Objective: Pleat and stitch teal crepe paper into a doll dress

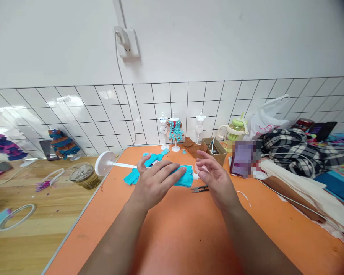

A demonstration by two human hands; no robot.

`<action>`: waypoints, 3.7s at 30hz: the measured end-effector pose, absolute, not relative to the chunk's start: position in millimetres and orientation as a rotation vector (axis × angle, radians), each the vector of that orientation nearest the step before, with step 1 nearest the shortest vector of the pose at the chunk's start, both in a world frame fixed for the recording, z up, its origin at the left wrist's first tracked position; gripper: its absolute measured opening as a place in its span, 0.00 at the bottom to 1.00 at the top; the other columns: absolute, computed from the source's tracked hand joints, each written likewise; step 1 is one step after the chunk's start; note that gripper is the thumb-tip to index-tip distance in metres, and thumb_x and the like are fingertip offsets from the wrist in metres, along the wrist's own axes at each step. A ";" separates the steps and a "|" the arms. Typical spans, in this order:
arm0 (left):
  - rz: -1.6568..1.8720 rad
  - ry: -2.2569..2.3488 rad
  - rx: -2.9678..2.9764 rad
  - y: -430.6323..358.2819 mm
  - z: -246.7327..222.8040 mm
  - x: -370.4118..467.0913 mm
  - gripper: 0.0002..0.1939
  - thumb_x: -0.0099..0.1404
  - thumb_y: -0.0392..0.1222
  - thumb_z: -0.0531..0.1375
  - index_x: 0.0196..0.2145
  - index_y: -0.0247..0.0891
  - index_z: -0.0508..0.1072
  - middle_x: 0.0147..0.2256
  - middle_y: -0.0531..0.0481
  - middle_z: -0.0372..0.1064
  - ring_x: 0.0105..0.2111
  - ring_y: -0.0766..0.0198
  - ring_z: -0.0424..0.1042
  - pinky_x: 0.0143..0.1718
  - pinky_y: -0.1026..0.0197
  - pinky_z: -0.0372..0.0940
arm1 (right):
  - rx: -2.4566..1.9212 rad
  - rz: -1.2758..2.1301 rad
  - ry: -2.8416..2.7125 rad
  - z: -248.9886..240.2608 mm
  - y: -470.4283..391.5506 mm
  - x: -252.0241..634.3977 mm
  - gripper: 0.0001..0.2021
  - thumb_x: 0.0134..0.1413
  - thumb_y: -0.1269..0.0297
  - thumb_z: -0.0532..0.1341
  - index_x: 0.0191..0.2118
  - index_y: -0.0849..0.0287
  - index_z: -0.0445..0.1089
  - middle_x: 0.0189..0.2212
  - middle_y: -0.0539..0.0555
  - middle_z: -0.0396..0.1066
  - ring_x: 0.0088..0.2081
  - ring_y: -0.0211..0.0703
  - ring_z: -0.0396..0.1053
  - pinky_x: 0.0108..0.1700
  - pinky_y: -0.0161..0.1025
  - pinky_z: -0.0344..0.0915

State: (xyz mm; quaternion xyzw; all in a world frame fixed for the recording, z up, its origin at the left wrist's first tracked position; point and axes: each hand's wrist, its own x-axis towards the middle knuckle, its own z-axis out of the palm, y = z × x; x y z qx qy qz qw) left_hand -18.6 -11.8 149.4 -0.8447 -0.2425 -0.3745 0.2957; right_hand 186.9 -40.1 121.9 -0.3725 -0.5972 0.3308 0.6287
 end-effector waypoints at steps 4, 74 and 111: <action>-1.025 -0.607 -2.244 -12.1 148.8 -17.9 0.15 0.64 0.31 0.56 0.45 0.49 0.72 0.38 0.57 0.76 0.41 0.65 0.73 0.61 0.48 0.36 | -0.967 0.573 -1.464 125.4 -41.4 187.9 0.08 0.50 0.58 0.64 0.38 0.49 0.75 0.58 0.53 0.57 0.57 0.52 0.59 0.54 0.52 0.62; -1.062 -1.187 -2.860 -2.3 57.3 -44.3 0.08 0.65 0.40 0.55 0.37 0.43 0.74 0.39 0.49 0.75 0.41 0.60 0.71 0.54 0.50 0.56 | -0.959 0.318 -2.191 27.1 -20.1 175.5 0.10 0.61 0.58 0.55 0.34 0.57 0.69 0.29 0.53 0.72 0.33 0.42 0.65 0.35 0.39 0.61; -1.536 -1.663 -2.965 -9.8 58.9 -45.4 0.13 0.62 0.49 0.58 0.34 0.38 0.76 0.33 0.46 0.77 0.31 0.60 0.75 0.33 0.61 0.70 | -1.150 1.170 -1.976 36.1 -20.3 183.8 0.24 0.52 0.65 0.59 0.56 0.52 0.64 0.21 0.45 0.69 0.22 0.37 0.66 0.23 0.32 0.61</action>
